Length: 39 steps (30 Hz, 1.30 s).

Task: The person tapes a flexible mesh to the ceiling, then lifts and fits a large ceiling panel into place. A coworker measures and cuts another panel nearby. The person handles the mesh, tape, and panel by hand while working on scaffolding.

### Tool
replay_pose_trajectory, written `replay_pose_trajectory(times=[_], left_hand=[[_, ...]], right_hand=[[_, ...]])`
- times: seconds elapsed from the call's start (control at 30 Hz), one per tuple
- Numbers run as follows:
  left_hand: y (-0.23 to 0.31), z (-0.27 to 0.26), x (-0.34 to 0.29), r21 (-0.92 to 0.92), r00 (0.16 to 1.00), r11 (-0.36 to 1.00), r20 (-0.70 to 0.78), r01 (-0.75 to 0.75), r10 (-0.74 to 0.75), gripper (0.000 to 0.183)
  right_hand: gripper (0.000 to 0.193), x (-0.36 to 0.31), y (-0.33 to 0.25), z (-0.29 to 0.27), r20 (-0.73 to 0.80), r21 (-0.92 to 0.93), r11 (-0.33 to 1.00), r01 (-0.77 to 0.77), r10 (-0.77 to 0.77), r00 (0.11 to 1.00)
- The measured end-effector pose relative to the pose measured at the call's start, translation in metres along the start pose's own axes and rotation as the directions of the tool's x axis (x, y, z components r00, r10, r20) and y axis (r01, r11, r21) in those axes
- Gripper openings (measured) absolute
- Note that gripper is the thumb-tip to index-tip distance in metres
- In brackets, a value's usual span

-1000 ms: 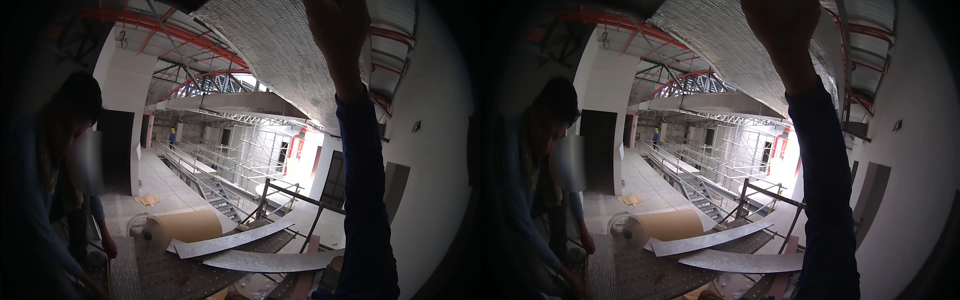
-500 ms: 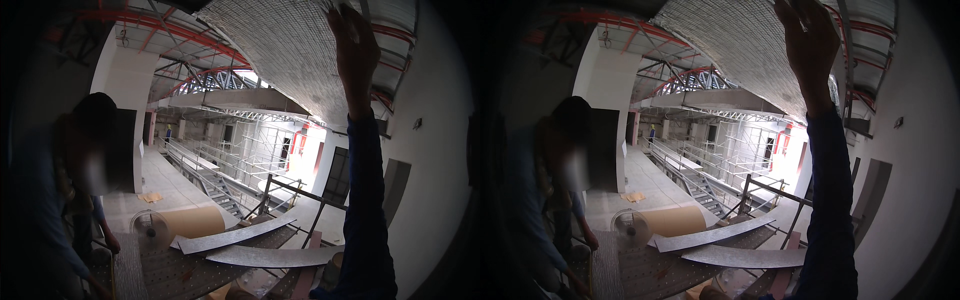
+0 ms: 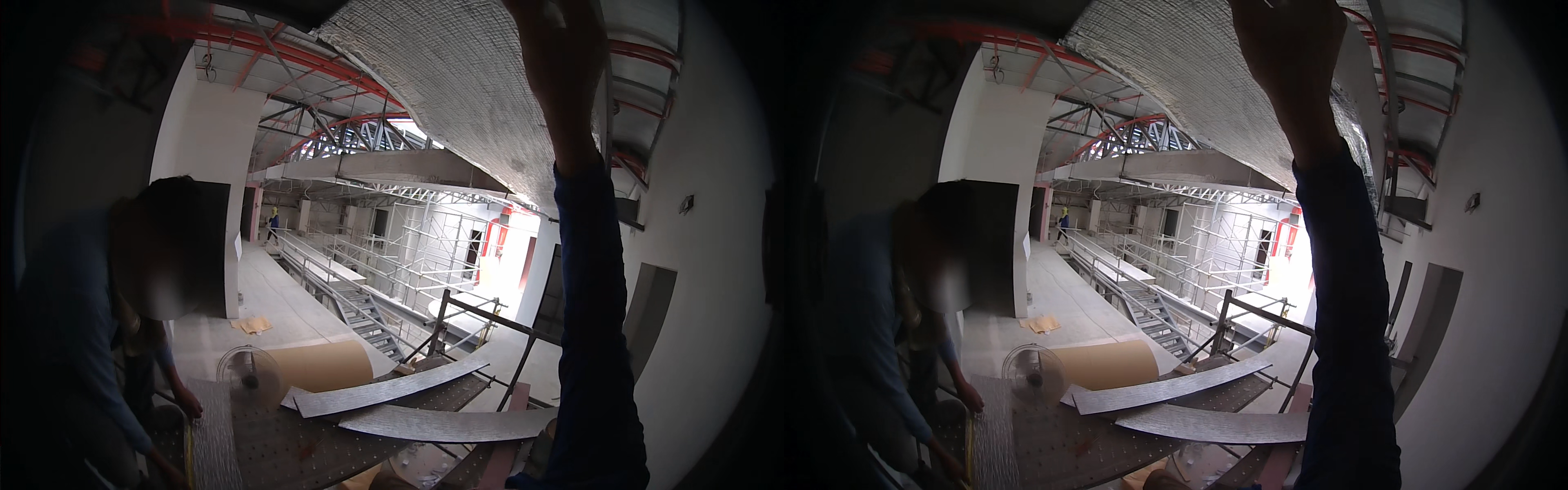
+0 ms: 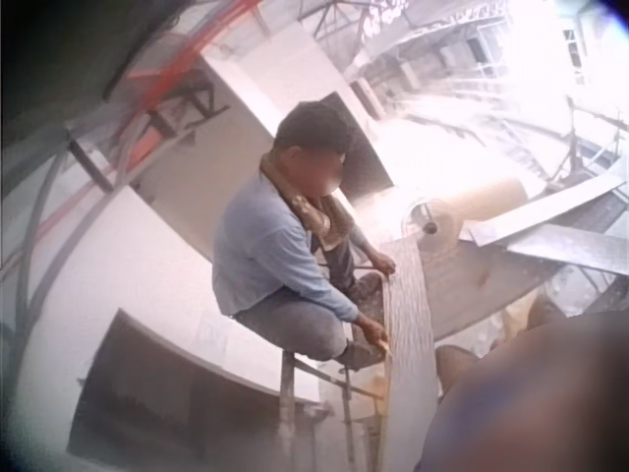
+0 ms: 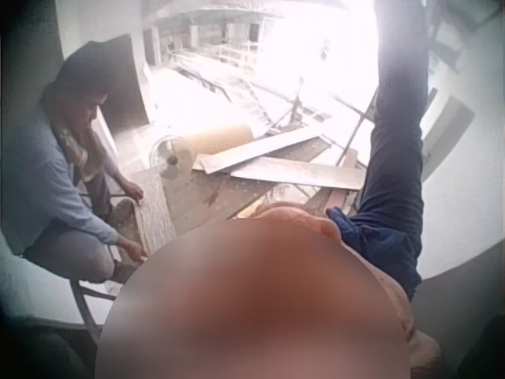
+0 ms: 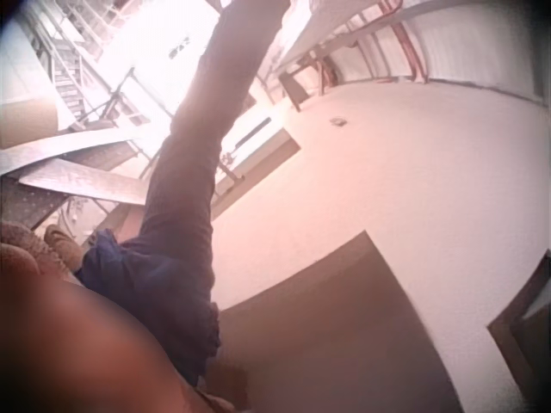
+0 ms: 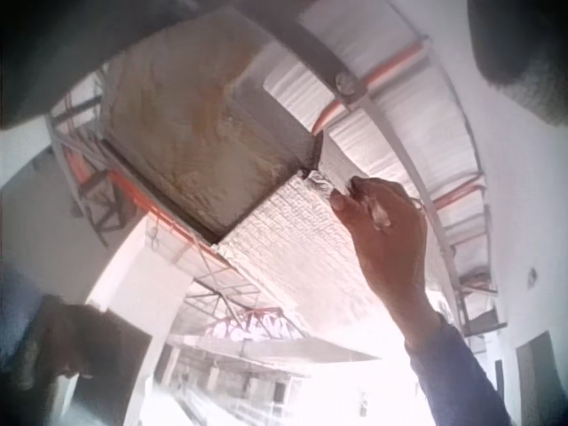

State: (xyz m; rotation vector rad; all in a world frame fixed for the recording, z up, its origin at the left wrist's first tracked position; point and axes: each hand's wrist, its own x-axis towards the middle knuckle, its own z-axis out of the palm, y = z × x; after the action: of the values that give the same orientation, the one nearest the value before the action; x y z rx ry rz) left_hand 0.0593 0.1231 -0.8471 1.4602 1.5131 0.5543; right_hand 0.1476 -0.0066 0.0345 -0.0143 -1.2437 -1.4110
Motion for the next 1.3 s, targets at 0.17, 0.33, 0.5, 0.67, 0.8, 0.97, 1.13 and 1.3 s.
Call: replay_pose_trajectory(times=[0.17,0.33,0.5,0.67,0.8,0.97,1.13,1.3], left_hand=[[-0.001,0.002,-0.004,-0.003,1.000,1.000,-0.003,0.014,-0.014,0.028],[-0.004,0.003,-0.009,-0.009,1.000,1.000,-0.009,0.030,-0.030,0.028],[-0.011,0.003,-0.011,-0.006,0.999,0.999,-0.018,0.043,-0.043,0.028],[-0.016,0.002,-0.015,-0.002,0.998,0.998,-0.021,0.057,-0.057,0.027],[-0.022,-0.002,-0.022,0.003,0.998,0.998,-0.023,0.064,-0.064,0.027],[-0.035,0.000,-0.029,0.004,0.996,0.996,-0.027,0.085,-0.085,0.027],[-0.057,0.009,-0.039,-0.004,0.993,0.994,-0.043,0.110,-0.110,0.027],[-0.078,0.020,-0.043,-0.009,0.987,0.990,-0.072,0.143,-0.143,0.027]], right_hand=[[0.038,0.010,0.000,0.009,-0.022,0.046,0.998,-0.052,0.053,0.998],[0.042,0.017,-0.014,0.009,0.009,0.066,0.993,-0.099,0.098,0.995],[0.042,0.017,-0.009,0.002,0.075,0.055,0.984,-0.170,0.166,0.983],[0.039,0.008,0.011,-0.004,0.126,0.160,0.986,-0.050,0.029,0.992],[0.037,-0.008,0.032,-0.022,0.172,0.236,0.969,-0.073,0.032,0.985],[0.036,-0.030,0.067,-0.052,0.175,0.027,0.998,-0.053,0.048,0.983],[0.036,-0.062,0.106,-0.088,0.163,-0.075,0.990,-0.116,0.127,0.978],[0.043,-0.082,0.142,-0.138,0.490,-0.418,0.799,0.432,-0.203,0.848]])
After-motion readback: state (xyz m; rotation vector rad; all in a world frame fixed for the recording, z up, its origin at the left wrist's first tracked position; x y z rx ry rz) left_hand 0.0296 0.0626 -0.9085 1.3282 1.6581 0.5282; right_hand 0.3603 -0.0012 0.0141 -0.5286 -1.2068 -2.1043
